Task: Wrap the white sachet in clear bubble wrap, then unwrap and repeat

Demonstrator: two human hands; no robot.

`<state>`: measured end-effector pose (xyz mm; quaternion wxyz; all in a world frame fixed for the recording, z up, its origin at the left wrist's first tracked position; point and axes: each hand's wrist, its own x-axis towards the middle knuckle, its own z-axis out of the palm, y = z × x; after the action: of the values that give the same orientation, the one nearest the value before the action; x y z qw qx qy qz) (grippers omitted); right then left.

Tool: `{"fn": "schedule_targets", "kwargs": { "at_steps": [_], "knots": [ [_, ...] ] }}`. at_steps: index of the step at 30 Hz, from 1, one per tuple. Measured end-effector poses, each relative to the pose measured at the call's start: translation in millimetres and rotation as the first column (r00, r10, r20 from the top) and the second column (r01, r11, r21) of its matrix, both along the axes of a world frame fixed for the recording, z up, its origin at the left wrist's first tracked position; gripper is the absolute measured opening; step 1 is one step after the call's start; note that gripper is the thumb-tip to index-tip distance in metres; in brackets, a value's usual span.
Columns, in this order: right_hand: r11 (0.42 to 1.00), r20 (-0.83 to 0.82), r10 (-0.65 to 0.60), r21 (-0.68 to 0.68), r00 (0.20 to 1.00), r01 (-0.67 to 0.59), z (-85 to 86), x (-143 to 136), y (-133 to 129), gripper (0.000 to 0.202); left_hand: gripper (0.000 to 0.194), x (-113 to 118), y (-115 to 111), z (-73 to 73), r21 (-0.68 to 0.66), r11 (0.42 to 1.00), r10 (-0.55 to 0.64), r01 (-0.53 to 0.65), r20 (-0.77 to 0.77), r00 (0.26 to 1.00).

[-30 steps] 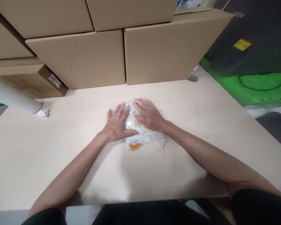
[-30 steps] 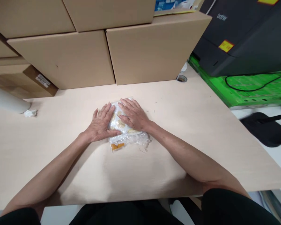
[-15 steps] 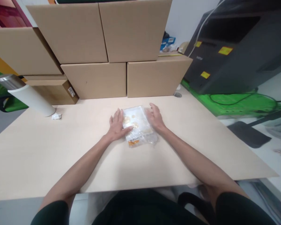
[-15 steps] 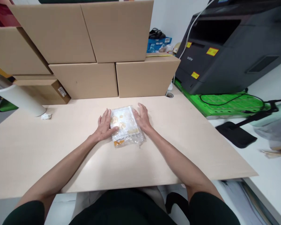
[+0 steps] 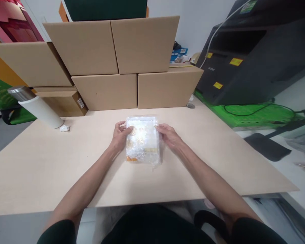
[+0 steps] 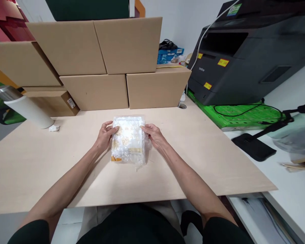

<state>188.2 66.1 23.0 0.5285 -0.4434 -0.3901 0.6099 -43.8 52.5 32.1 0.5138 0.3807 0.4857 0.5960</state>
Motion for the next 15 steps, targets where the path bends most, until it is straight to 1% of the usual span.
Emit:
{"fn": "schedule_targets", "kwargs": {
  "at_steps": [2,4,8,9,10,12,13,14,15],
  "knots": [
    [0.999,-0.112,0.024,0.033,0.993,-0.021,6.6,3,-6,0.045,0.058,4,-7,8.3,0.008,0.998,-0.055,0.054,0.048,0.997],
    [0.997,-0.177,0.064,0.059,0.982,-0.054,12.9,8,-11,0.043,0.051,7,-12,12.1,0.023,0.992,-0.129,0.128,0.041,0.991],
    [0.993,-0.196,0.095,0.092,0.976,-0.078,23.1,19,-16,0.045,0.045,12,-18,10.5,0.007,0.964,-0.264,0.264,-0.028,0.964],
    [0.991,-0.190,0.100,0.103,0.977,-0.081,25.2,20,-16,0.044,0.046,13,-18,9.8,0.008,0.964,-0.263,0.264,-0.074,0.962],
    [0.990,-0.184,0.104,0.115,0.977,-0.084,27.2,21,-17,0.043,0.048,14,-19,9.5,0.014,0.971,-0.234,0.238,-0.135,0.963],
    [0.986,-0.167,0.109,0.143,0.980,-0.085,31.2,20,-20,0.039,0.056,16,-22,10.2,0.070,0.987,-0.116,0.142,-0.287,0.951],
    [0.983,-0.155,0.108,0.164,0.982,-0.082,33.1,19,-22,0.037,0.059,18,-24,11.1,0.121,0.987,-0.056,0.106,-0.364,0.930],
    [0.979,-0.144,0.106,0.191,0.984,-0.078,34.8,17,-25,0.035,0.061,20,-28,12.1,0.172,0.980,-0.018,0.103,-0.437,0.899],
    [0.972,-0.133,0.106,0.224,0.985,-0.075,36.2,16,-28,0.033,0.061,23,-32,13.2,0.210,0.968,-0.012,0.135,-0.501,0.865]
  ]
}}
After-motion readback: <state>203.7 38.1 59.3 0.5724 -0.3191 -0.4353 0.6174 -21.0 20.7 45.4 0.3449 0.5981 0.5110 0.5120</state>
